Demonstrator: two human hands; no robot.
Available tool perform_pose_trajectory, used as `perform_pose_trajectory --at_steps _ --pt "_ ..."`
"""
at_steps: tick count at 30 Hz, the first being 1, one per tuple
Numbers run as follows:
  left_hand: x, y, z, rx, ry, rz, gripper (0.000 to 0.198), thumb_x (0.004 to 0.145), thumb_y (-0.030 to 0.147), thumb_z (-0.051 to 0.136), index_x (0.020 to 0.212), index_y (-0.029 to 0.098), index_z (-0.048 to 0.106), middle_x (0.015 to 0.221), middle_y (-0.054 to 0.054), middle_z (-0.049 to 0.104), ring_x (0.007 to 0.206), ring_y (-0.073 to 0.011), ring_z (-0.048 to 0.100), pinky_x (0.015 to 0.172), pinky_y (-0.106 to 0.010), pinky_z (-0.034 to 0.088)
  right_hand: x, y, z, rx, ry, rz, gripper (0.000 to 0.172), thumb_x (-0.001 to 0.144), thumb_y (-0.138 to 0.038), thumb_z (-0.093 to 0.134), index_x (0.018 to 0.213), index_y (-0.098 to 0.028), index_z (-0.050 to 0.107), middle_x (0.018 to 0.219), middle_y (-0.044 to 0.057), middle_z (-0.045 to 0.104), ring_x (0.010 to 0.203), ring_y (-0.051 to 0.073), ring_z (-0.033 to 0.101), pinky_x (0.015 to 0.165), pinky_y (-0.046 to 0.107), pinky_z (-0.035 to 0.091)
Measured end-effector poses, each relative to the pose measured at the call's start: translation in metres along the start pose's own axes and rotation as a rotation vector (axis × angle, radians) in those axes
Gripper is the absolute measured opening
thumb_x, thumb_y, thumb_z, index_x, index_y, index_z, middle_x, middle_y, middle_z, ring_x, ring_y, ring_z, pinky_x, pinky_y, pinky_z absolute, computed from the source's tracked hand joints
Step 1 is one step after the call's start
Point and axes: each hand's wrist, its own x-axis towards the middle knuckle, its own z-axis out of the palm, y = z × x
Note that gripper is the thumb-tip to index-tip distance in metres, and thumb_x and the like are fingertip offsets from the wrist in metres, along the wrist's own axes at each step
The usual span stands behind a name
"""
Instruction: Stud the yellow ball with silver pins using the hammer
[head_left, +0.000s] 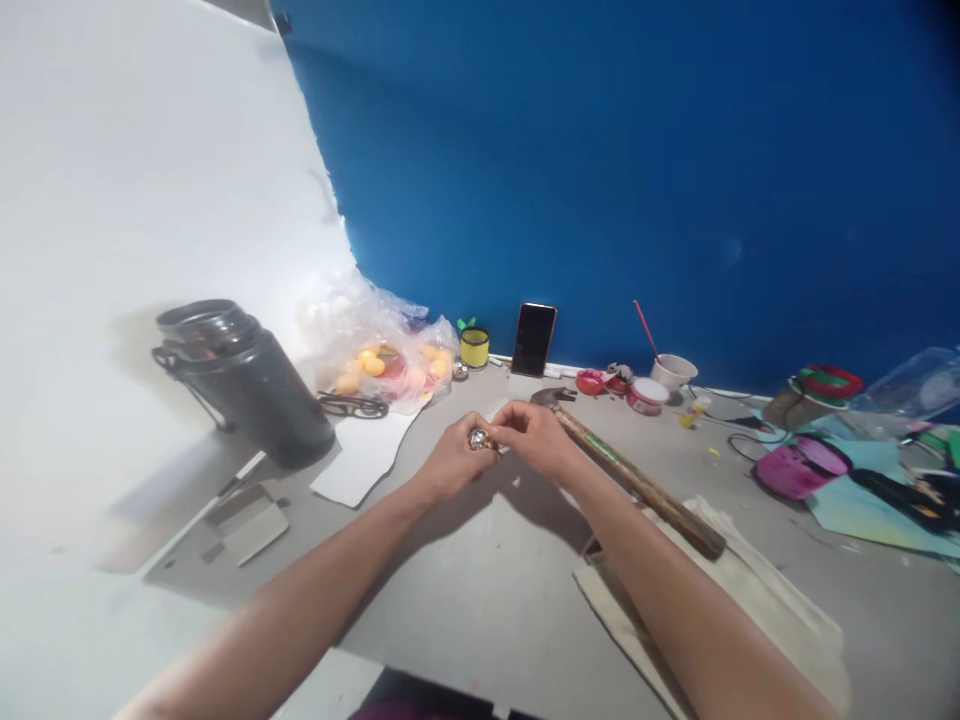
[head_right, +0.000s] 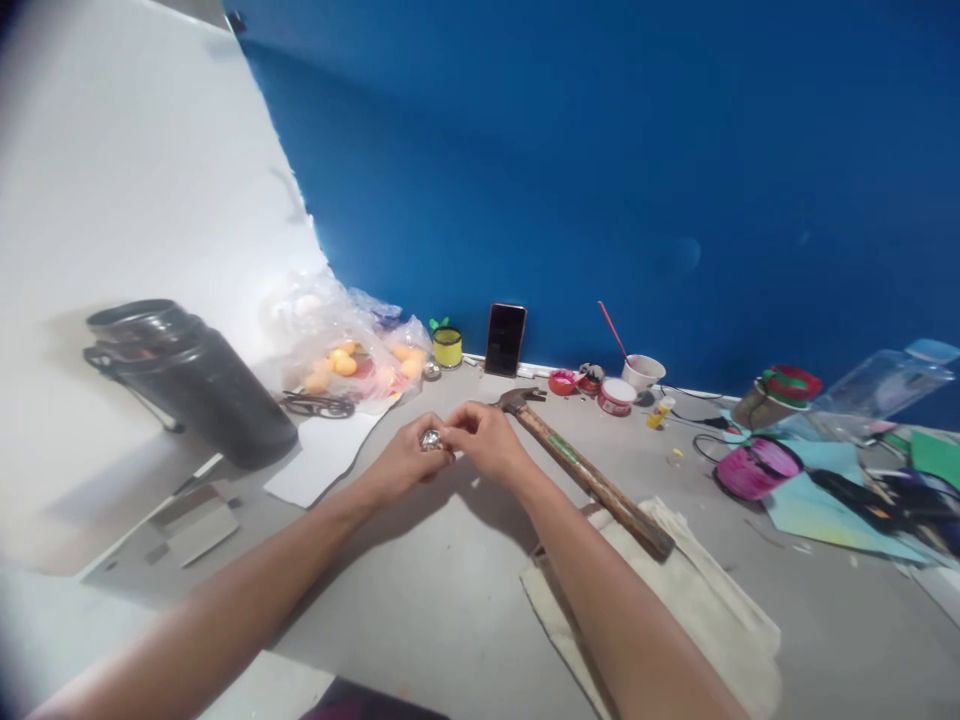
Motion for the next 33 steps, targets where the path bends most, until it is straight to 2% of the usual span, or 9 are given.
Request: perform_pose_trajectory --at_steps 3,6,9,12,16,19,22,26,33 --pt "-0.001 0.004 0.002 -0.098 -0.037 -0.029 0.032 0.062 0.026 0.073 0.087 0.020 0.053 0.060 0.009 0.052 0.048 -0.0062 0.043 0.047 -0.020 0.033 0.005 0.004 -0.024 -0.186 0.142 0.013 0.017 0.083 -0.035 0.064 0.082 -0.019 0.067 0.081 0.002 0.072 0.074 0.018 0.064 0.072 0.030 0.049" --pt "-0.002 0.007 0.001 -0.146 -0.026 -0.057 0.038 0.062 0.024 0.076 0.093 0.021 0.054 0.062 0.009 0.054 0.049 -0.0064 0.044 0.048 -0.019 0.034 0.008 0.013 -0.049 -0.731 0.280 0.119 0.019 0.089 -0.034 0.063 0.097 -0.019 0.071 0.101 0.010 0.075 0.099 0.025 0.067 0.085 0.034 0.049" --pt "-0.003 0.010 0.000 -0.149 0.010 -0.027 0.043 0.063 0.025 0.078 0.099 0.021 0.056 0.075 0.005 0.064 0.057 -0.0087 0.053 0.052 -0.020 0.041 0.010 0.025 -0.064 -1.130 0.223 0.313 0.033 0.089 -0.039 0.069 0.112 -0.016 0.073 0.122 0.020 0.070 0.123 0.033 0.060 0.092 0.038 0.048" --pt "-0.004 0.013 -0.001 -0.096 0.047 0.030 0.037 0.064 0.026 0.079 0.095 0.019 0.060 0.091 -0.001 0.071 0.069 -0.0118 0.061 0.059 -0.022 0.047 0.011 0.037 -0.068 -1.206 0.126 0.426 0.038 0.090 -0.042 0.069 0.116 -0.014 0.073 0.123 0.021 0.070 0.124 0.034 0.061 0.092 0.040 0.050" --pt "-0.005 0.015 -0.002 0.020 0.078 0.057 0.033 0.070 0.031 0.073 0.100 0.019 0.067 0.083 0.001 0.066 0.065 -0.0120 0.057 0.057 -0.023 0.045 0.013 0.046 -0.069 -1.187 0.130 0.420 0.036 0.093 -0.040 0.065 0.114 -0.013 0.073 0.118 0.022 0.072 0.118 0.034 0.065 0.088 0.041 0.052" --pt "-0.005 0.014 -0.003 0.057 0.063 0.079 0.035 0.072 0.032 0.070 0.105 0.019 0.068 0.080 0.002 0.064 0.062 -0.0118 0.054 0.057 -0.024 0.044 0.010 0.041 -0.070 -1.201 0.171 0.352 0.031 0.095 -0.035 0.062 0.112 -0.010 0.071 0.115 0.023 0.072 0.116 0.034 0.066 0.085 0.039 0.052" --pt "-0.003 0.011 -0.005 0.077 0.061 0.082 0.033 0.076 0.031 0.065 0.107 0.020 0.066 0.069 0.004 0.058 0.057 -0.0114 0.050 0.054 -0.024 0.039 0.006 0.026 -0.070 -1.269 0.292 0.221 0.028 0.095 -0.029 0.064 0.118 -0.011 0.065 0.119 0.022 0.070 0.114 0.033 0.067 0.080 0.036 0.050" --pt "0.003 0.008 -0.009 0.091 0.120 0.041 0.030 0.071 0.024 0.062 0.101 0.021 0.059 0.060 0.008 0.052 0.052 -0.0121 0.047 0.052 -0.023 0.035 -0.002 -0.002 -0.063 -1.229 0.420 0.113 0.024 0.098 -0.029 0.061 0.119 -0.018 0.061 0.100 0.014 0.076 0.086 0.027 0.072 0.069 0.032 0.044" --pt "0.008 0.009 -0.016 0.193 0.302 0.050 0.029 0.068 0.030 0.071 0.091 0.021 0.055 0.071 0.006 0.058 0.061 -0.0134 0.054 0.061 -0.026 0.042 -0.014 -0.013 -0.030 -0.997 0.386 -0.343 0.031 0.097 -0.033 0.059 0.125 -0.023 0.067 0.107 0.010 0.077 0.089 0.025 0.070 0.070 0.030 0.043"
